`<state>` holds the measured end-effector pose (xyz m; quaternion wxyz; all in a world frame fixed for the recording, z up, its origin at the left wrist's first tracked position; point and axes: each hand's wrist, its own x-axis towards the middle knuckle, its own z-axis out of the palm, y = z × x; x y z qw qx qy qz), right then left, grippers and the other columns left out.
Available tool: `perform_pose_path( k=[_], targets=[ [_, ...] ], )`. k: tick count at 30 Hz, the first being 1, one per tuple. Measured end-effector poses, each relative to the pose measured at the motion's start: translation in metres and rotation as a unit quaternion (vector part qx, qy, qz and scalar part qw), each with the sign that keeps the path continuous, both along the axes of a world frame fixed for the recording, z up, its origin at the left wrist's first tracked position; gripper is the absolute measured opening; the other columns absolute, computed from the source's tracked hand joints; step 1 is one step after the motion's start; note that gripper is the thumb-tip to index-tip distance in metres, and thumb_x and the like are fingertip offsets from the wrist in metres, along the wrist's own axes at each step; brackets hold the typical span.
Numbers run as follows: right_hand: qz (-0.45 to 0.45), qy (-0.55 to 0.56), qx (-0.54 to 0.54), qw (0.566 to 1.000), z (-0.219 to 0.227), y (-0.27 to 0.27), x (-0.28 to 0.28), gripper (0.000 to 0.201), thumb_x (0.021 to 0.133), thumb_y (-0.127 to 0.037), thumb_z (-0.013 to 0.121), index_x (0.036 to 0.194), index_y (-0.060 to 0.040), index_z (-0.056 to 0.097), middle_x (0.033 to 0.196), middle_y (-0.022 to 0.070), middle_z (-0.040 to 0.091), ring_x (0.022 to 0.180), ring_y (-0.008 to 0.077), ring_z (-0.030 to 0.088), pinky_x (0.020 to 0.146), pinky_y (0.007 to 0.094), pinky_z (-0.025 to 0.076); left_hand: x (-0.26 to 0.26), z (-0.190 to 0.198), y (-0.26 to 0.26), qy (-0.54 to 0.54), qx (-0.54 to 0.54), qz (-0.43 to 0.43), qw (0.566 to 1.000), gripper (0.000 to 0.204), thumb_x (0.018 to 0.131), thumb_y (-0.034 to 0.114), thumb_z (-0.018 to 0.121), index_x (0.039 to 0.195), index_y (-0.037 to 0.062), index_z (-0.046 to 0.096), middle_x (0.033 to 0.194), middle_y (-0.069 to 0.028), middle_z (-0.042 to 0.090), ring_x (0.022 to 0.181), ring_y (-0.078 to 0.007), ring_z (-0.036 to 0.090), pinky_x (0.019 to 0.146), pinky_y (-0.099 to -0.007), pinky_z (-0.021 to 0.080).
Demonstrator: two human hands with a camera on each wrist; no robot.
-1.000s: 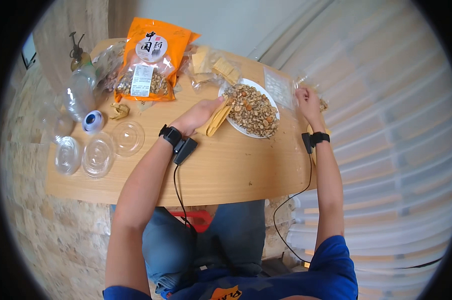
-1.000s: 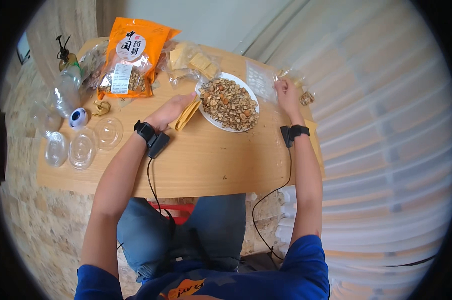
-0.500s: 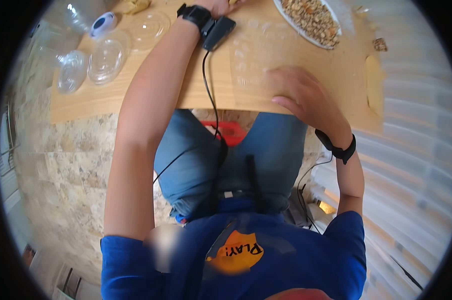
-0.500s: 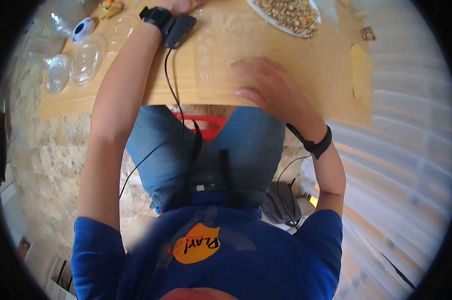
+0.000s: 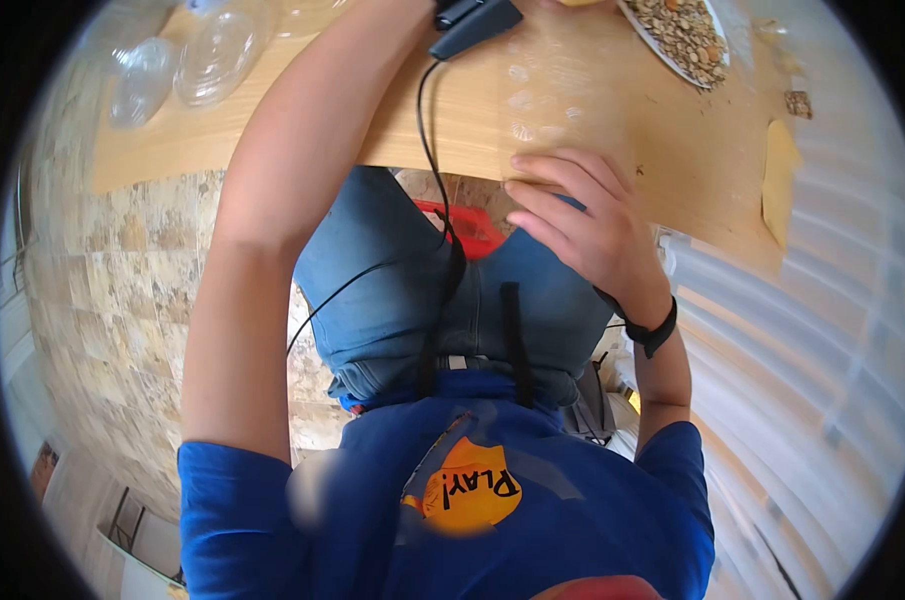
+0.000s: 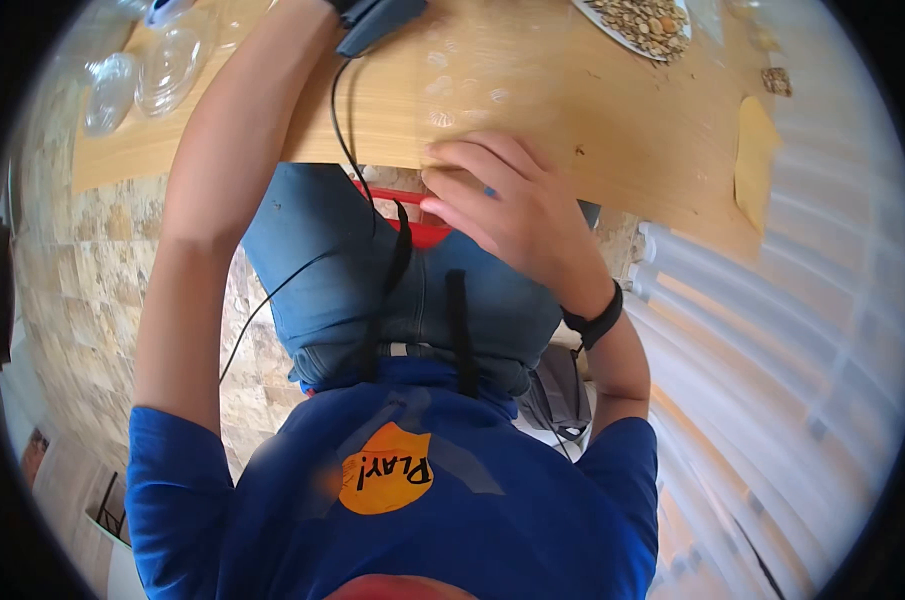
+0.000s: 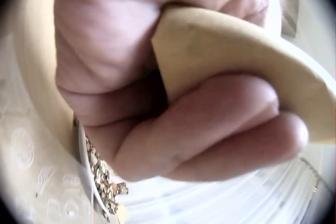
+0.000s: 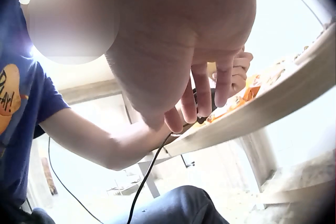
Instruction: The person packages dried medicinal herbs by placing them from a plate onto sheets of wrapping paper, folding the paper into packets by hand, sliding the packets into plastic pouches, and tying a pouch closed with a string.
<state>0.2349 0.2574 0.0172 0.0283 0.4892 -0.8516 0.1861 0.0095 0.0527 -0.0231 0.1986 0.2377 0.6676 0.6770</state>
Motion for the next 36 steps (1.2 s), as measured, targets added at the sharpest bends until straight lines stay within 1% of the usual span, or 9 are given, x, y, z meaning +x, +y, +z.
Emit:
perform_pose_path(
  k=[1, 3, 4, 6, 7, 8, 9, 28, 36],
  targets=[
    [-0.013, -0.007, -0.031, 0.999, -0.007, -0.004, 0.002, 0.024, 0.084, -0.020, 0.081, 0.105, -0.0109, 0.075, 0.118, 0.0016, 0.069, 0.110, 0.0237, 0.064, 0.091, 0.0381, 0.053, -0.003, -0.011, 0.007, -0.006, 0.000, 0.008, 1.000, 0.026, 0.105, 0.025, 0.058, 0.106, 0.0036, 0.073, 0.087, -0.0020, 0.072, 0.067, -0.0059, 0.062, 0.052, -0.0245, 0.048],
    [-0.022, -0.019, -0.062, 0.998, -0.018, -0.010, 0.003, 0.020, 0.084, -0.017, 0.081, 0.102, -0.0104, 0.075, 0.113, 0.0003, 0.070, 0.105, 0.0221, 0.065, 0.088, 0.0366, 0.053, -0.015, -0.030, 0.024, 0.223, -0.126, -0.051, 0.965, 0.028, 0.103, 0.021, 0.057, 0.113, 0.0005, 0.073, 0.090, -0.0087, 0.073, 0.069, -0.0117, 0.064, 0.055, -0.0256, 0.049],
    [-0.050, -0.033, -0.088, 0.994, -0.024, -0.011, 0.003, 0.018, 0.084, -0.015, 0.081, 0.100, -0.0095, 0.076, 0.110, -0.0001, 0.070, 0.102, 0.0220, 0.064, 0.087, 0.0358, 0.053, -0.030, -0.050, 0.036, 0.218, -0.129, -0.047, 0.966, 0.028, 0.103, 0.021, 0.057, 0.113, 0.0005, 0.073, 0.090, -0.0087, 0.073, 0.069, -0.0117, 0.064, 0.055, -0.0256, 0.049],
    [-0.076, -0.051, -0.116, 0.989, -0.029, -0.016, 0.004, 0.016, 0.083, -0.014, 0.081, 0.098, -0.0087, 0.076, 0.106, -0.0005, 0.071, 0.099, 0.0220, 0.064, 0.086, 0.0349, 0.053, -0.059, -0.089, 0.053, 0.297, 0.059, -0.050, 0.952, 0.026, 0.105, 0.019, 0.053, 0.107, 0.0003, 0.071, 0.080, -0.0132, 0.069, 0.058, -0.0151, 0.060, 0.046, -0.0270, 0.045],
    [-0.095, -0.056, -0.126, 0.986, -0.029, -0.019, 0.005, 0.015, 0.083, -0.013, 0.082, 0.097, -0.0084, 0.077, 0.104, -0.0002, 0.071, 0.098, 0.0222, 0.064, 0.085, 0.0347, 0.052, -0.051, -0.082, 0.043, 0.294, 0.056, -0.050, 0.953, 0.026, 0.105, 0.019, 0.053, 0.107, 0.0003, 0.071, 0.080, -0.0132, 0.069, 0.058, -0.0151, 0.060, 0.046, -0.0270, 0.045],
    [-0.116, -0.062, -0.134, 0.982, -0.030, -0.020, 0.007, 0.015, 0.082, -0.012, 0.082, 0.096, -0.0080, 0.078, 0.101, 0.0000, 0.071, 0.097, 0.0224, 0.064, 0.085, 0.0345, 0.052, -0.035, -0.061, 0.025, 0.068, 0.098, -0.158, 0.980, 0.024, 0.105, 0.018, 0.052, 0.103, 0.0011, 0.068, 0.077, -0.0134, 0.066, 0.052, -0.0152, 0.056, 0.042, -0.0276, 0.042],
    [-0.118, -0.064, -0.137, 0.982, -0.031, -0.019, 0.008, 0.015, 0.082, -0.012, 0.082, 0.096, -0.0080, 0.078, 0.101, 0.0000, 0.071, 0.097, 0.0224, 0.064, 0.085, 0.0345, 0.052, -0.021, -0.041, 0.013, -0.162, 0.134, -0.255, 0.944, 0.024, 0.106, 0.018, 0.050, 0.098, 0.0019, 0.066, 0.073, -0.0137, 0.063, 0.047, -0.0153, 0.052, 0.039, -0.0283, 0.038],
    [-0.128, -0.091, -0.196, 0.968, -0.044, -0.016, 0.000, 0.015, 0.075, -0.006, 0.085, 0.084, -0.0092, 0.074, 0.096, 0.0003, 0.071, 0.090, 0.0229, 0.062, 0.078, 0.0348, 0.051, -0.013, -0.032, 0.003, -0.285, 0.198, -0.336, 0.876, 0.019, 0.109, 0.025, 0.049, 0.100, 0.0087, 0.054, 0.074, -0.0099, 0.054, 0.046, -0.0143, 0.045, 0.038, -0.0282, 0.034],
    [-0.135, -0.120, -0.194, 0.964, -0.039, -0.016, 0.002, 0.015, 0.076, -0.005, 0.085, 0.083, -0.0082, 0.072, 0.096, 0.0011, 0.071, 0.091, 0.0236, 0.062, 0.079, 0.0354, 0.051, -0.013, -0.033, 0.003, -0.286, 0.186, -0.329, 0.881, 0.020, 0.109, 0.028, 0.049, 0.101, 0.0104, 0.053, 0.076, -0.0093, 0.052, 0.048, -0.0140, 0.045, 0.039, -0.0279, 0.034]
  ],
)
